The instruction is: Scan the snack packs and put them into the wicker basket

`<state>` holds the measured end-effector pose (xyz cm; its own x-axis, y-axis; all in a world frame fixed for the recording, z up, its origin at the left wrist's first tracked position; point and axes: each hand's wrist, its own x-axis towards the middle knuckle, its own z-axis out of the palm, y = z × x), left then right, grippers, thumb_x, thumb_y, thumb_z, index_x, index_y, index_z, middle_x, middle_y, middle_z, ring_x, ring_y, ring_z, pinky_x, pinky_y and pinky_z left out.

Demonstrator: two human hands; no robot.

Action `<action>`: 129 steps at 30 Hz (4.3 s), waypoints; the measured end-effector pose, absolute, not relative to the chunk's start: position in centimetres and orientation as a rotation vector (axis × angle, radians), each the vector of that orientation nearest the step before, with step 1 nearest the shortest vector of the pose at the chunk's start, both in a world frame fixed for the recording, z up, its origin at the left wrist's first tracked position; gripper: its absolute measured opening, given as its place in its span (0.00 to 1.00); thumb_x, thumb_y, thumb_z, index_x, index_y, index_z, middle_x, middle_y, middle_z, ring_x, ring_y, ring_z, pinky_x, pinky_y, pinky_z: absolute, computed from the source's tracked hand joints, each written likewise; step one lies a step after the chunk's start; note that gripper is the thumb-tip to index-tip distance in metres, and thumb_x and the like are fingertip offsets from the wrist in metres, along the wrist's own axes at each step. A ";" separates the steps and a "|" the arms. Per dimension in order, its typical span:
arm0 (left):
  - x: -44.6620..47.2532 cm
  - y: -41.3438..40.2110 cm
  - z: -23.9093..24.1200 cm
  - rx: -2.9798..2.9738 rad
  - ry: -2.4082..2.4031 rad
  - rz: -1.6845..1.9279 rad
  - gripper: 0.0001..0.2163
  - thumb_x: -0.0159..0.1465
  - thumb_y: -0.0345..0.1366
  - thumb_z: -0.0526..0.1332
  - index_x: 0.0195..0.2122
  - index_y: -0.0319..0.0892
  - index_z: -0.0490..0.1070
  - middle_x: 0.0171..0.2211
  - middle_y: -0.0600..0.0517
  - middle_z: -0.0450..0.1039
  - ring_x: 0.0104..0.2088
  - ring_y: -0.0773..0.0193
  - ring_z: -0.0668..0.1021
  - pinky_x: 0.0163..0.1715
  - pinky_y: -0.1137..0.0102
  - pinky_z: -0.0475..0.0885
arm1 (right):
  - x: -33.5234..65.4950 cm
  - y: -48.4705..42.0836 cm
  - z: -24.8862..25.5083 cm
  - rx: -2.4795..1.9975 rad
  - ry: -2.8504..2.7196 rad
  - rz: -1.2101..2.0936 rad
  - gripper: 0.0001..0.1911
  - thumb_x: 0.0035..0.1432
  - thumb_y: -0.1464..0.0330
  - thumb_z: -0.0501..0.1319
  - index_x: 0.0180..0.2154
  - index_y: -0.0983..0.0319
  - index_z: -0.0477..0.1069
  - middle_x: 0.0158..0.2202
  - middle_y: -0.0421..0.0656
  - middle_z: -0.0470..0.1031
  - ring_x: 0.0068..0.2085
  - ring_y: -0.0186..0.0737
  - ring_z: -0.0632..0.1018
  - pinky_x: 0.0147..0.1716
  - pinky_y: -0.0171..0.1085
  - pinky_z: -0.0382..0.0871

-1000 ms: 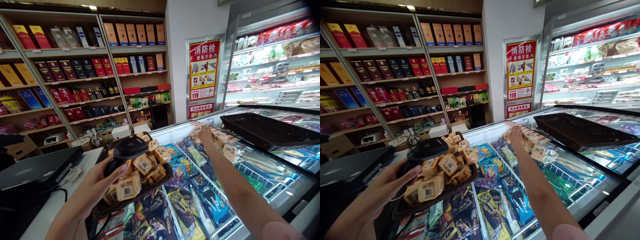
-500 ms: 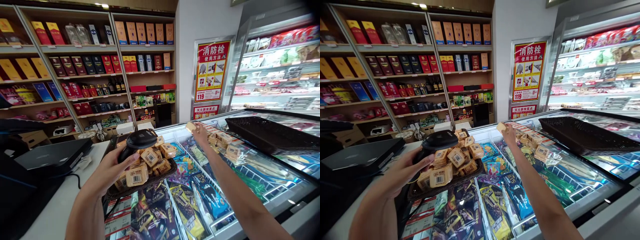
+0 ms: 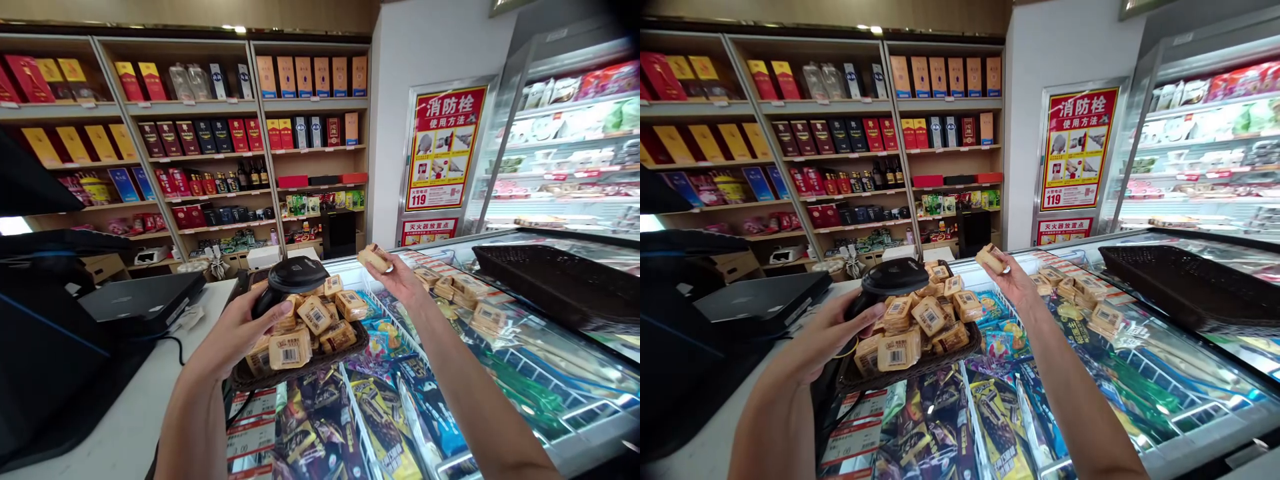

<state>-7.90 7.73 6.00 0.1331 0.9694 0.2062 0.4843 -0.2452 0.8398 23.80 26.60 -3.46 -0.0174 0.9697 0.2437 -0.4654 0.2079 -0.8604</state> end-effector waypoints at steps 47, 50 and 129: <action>-7.0 7.9 6.1 1.756 1.371 1.082 0.21 0.61 0.54 0.66 0.45 0.43 0.73 0.26 0.57 0.65 0.27 0.68 0.66 0.24 0.77 0.61 | 15.3 22.6 -6.3 -1.196 -1.895 0.203 0.22 0.72 0.55 0.46 0.46 0.58 0.74 0.45 0.47 0.80 0.45 0.46 0.79 0.43 0.40 0.67; -7.1 8.1 6.0 1.775 1.368 1.082 0.19 0.61 0.54 0.66 0.41 0.43 0.72 0.27 0.56 0.66 0.27 0.69 0.66 0.25 0.77 0.62 | 16.6 23.3 -5.6 -1.238 -1.829 0.230 0.23 0.72 0.55 0.44 0.45 0.59 0.74 0.42 0.46 0.81 0.44 0.45 0.79 0.41 0.38 0.66; -11.0 7.1 6.7 1.719 1.724 1.205 0.23 0.53 0.59 0.68 0.35 0.43 0.73 0.25 0.56 0.70 0.25 0.65 0.70 0.23 0.73 0.61 | 10.4 20.6 -3.4 -1.379 -1.969 -0.248 0.16 0.67 0.58 0.58 0.47 0.61 0.74 0.48 0.53 0.75 0.51 0.55 0.74 0.50 0.49 0.68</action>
<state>-11.04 7.09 6.69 -0.1455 0.9504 0.2749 0.5843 -0.1416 0.7991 10.44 20.65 -3.36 -0.1794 0.7451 0.6424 0.8811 0.4122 -0.2320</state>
